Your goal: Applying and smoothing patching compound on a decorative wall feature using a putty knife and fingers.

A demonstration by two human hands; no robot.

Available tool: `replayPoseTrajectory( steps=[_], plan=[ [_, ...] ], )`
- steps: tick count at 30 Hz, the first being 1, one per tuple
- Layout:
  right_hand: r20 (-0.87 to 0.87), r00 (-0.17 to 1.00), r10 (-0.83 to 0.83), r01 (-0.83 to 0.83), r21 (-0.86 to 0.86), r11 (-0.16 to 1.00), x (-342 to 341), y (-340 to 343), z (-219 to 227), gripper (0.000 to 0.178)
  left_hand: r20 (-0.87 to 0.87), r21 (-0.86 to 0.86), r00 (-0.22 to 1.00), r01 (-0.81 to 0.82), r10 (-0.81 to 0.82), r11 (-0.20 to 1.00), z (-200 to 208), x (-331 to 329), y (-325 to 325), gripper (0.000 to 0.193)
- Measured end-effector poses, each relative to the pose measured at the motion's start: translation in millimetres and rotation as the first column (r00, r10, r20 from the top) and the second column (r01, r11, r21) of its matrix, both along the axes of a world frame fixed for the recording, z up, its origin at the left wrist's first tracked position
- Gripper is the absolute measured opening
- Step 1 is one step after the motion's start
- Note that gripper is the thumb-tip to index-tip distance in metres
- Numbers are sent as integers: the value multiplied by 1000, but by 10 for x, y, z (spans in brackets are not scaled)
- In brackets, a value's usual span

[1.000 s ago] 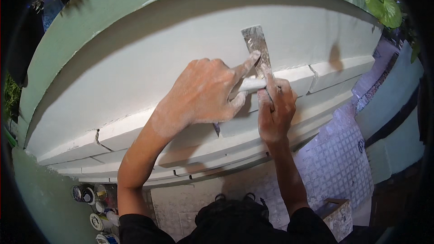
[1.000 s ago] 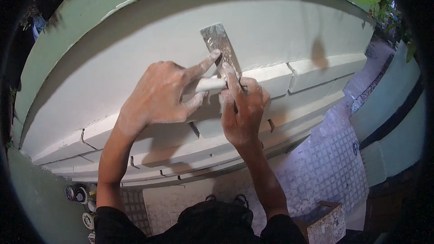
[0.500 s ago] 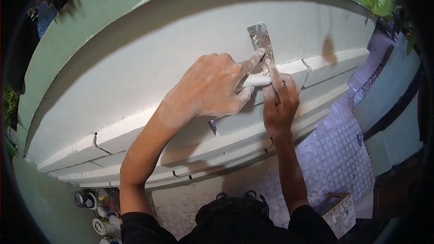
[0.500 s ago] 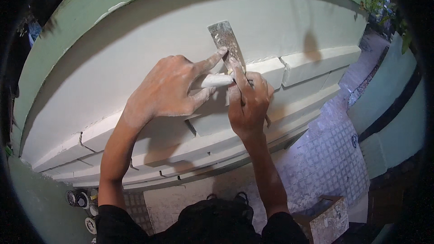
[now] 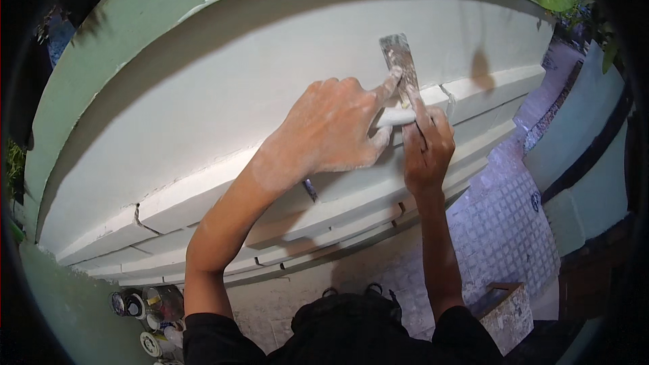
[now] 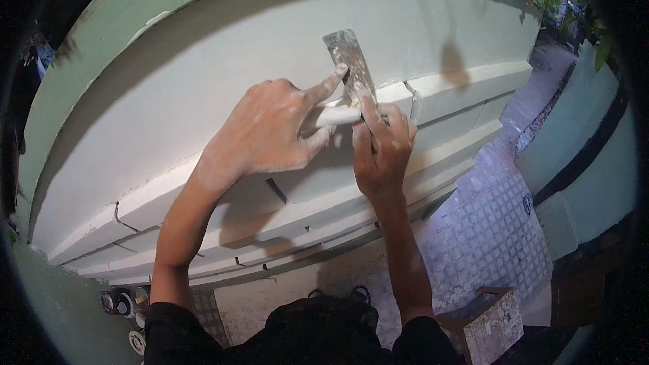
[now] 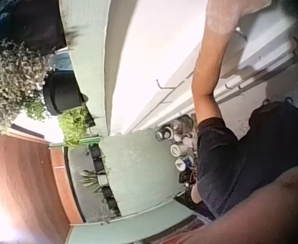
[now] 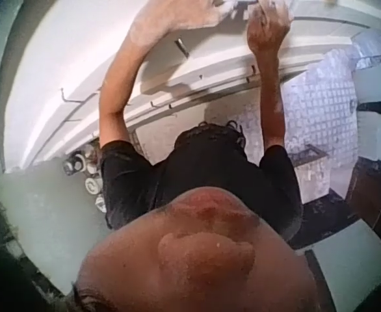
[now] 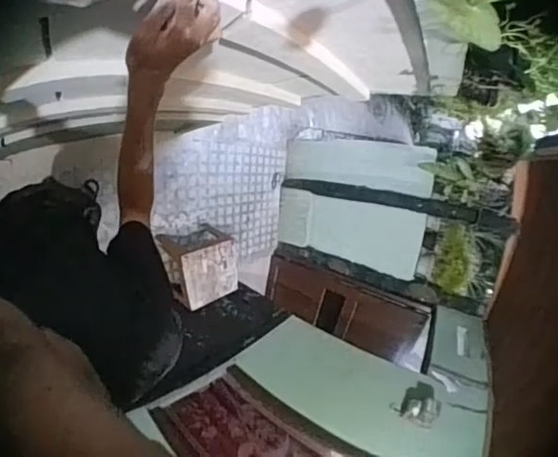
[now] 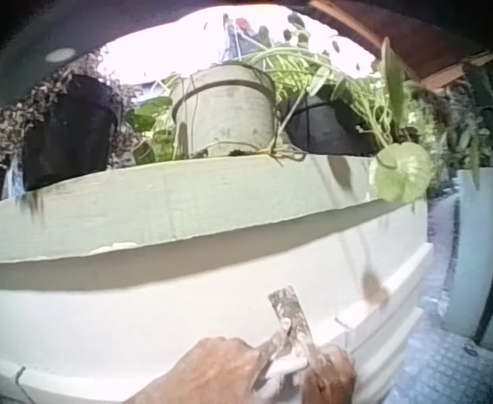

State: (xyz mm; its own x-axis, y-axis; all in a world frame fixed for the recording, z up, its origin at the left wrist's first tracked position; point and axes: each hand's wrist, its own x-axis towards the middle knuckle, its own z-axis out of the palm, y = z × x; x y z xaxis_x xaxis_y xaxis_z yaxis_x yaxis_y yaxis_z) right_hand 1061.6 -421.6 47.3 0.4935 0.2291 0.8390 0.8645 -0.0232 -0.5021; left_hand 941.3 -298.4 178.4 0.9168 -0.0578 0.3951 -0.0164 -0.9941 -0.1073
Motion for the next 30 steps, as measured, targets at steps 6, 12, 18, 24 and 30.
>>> replayPoseTrajectory(
  steps=[6, 12, 18, 24, 30],
  plan=[
    [125, 991, -55, 51, 37, 998, 180, 146, 277, 38, 103, -69, 991, -77, 83, 995, 61, 107, -5, 64],
    [189, 979, -72, 68, 30, 997, 157, -37, 220, 35, 215, -163, 976, 3, 32, 987, -27, -8, -61, 58],
    [210, 944, -253, 285, -136, 949, 514, -652, -201, 35, 170, -389, 985, 67, 0, 919, -423, -348, -131, 44],
    [325, 908, -264, 361, -288, 887, 841, -818, -64, 50, 174, -543, 983, 42, 64, 839, -746, -622, -168, 34],
    [421, 882, -214, 341, -255, 905, 934, -695, 98, 59, 270, -550, 956, 54, 116, 833, -955, -895, -123, 32]
  ],
)
